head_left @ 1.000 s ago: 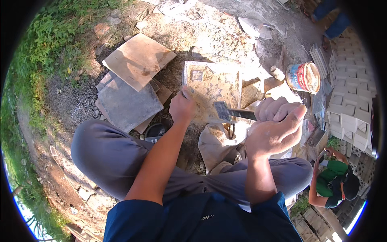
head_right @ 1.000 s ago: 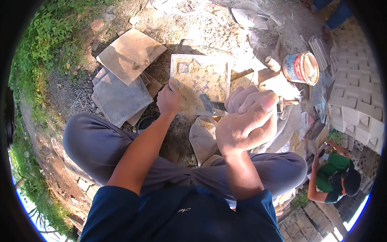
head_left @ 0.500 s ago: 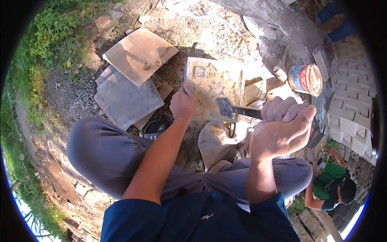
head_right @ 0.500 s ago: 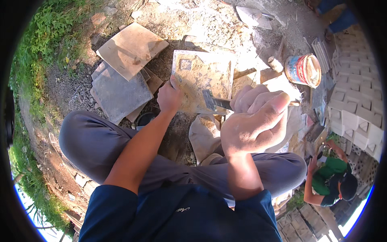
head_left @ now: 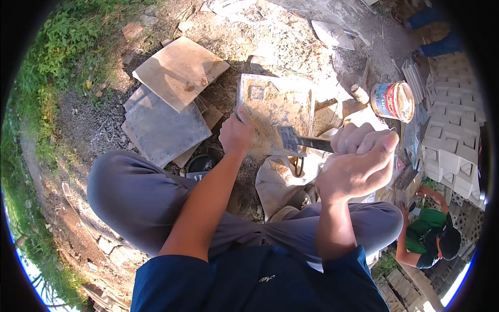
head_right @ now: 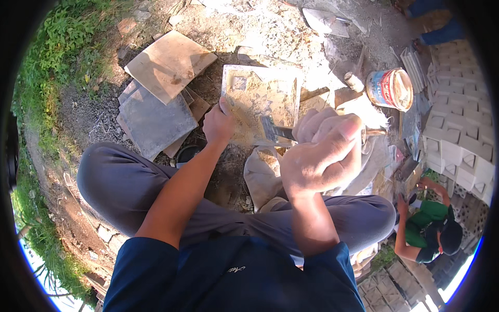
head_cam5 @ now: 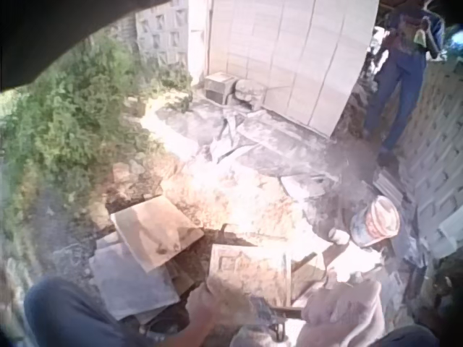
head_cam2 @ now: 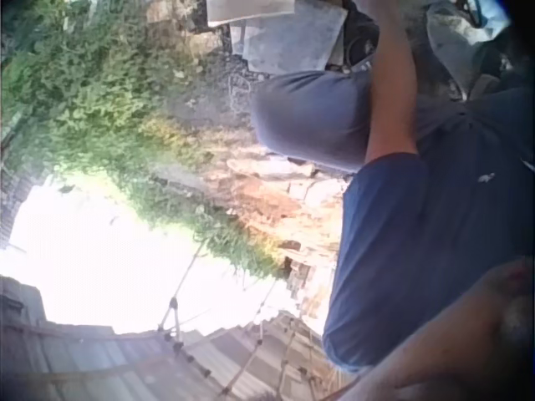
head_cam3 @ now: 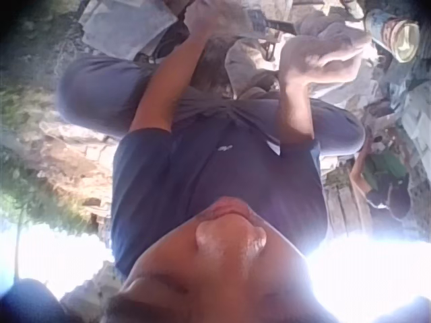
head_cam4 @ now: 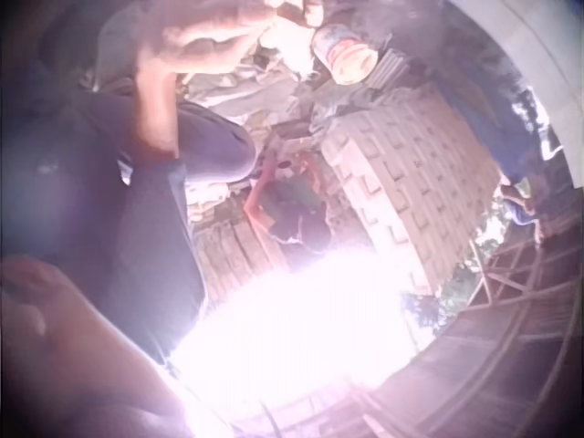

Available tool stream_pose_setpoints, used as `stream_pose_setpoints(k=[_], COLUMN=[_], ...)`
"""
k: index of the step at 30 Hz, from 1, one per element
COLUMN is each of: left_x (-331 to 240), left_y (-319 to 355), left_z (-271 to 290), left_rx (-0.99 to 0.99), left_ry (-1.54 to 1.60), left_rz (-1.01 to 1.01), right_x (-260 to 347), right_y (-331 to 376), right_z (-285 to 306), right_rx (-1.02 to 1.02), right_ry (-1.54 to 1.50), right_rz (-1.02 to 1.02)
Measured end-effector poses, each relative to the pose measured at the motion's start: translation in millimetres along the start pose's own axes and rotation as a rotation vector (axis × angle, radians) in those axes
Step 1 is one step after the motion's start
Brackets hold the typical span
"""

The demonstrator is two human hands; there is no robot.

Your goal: The person carves and smooths a stone slab using a spatula and a chisel. They then chip and shape smaller stone pieces on a cloth using a chisel and a mallet.

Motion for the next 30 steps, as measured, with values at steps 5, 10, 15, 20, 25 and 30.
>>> stream_pose_setpoints(k=[5,10,15,20,25,30], left_x=[-0.6,5.6,3.2,-0.6,4.6,1.8], left_y=[2.7,5.0,-1.6,1.7,5.7,-1.1], left_z=[-0.9,-5.4,-1.6,-2.3,-4.7,-1.4], left_rx=[-0.042,-0.038,-0.017,-0.021,-0.002,-0.014], left_ry=[0.035,0.012,0.034,0.041,0.024,0.046], left_rz=[-0.038,-0.033,0.013,-0.015,-0.021,-0.004], right_x=[-20.9,-8.5,-3.3,-21.2,-3.6,-3.0], right_y=[0.8,6.5,1.6,7.4,9.4,4.6], right_z=[3.3,5.1,2.6,3.8,5.2,3.2], right_rx=[-0.045,-0.029,-0.051,-0.004,0.019,0.030], right_ry=[0.174,0.081,0.036,0.164,-0.022,0.057], right_rz=[0.015,0.043,0.012,0.040,-0.035,0.039])
Point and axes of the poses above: each hand's wrist, its own y-axis away from the middle knuckle, its own z-axis out of the back of the hand, x = y × z, the point moved 3 cm from there along -y, towards the middle knuckle, and after that the axes turned 8 degrees about -x, right-handed, at the moved point
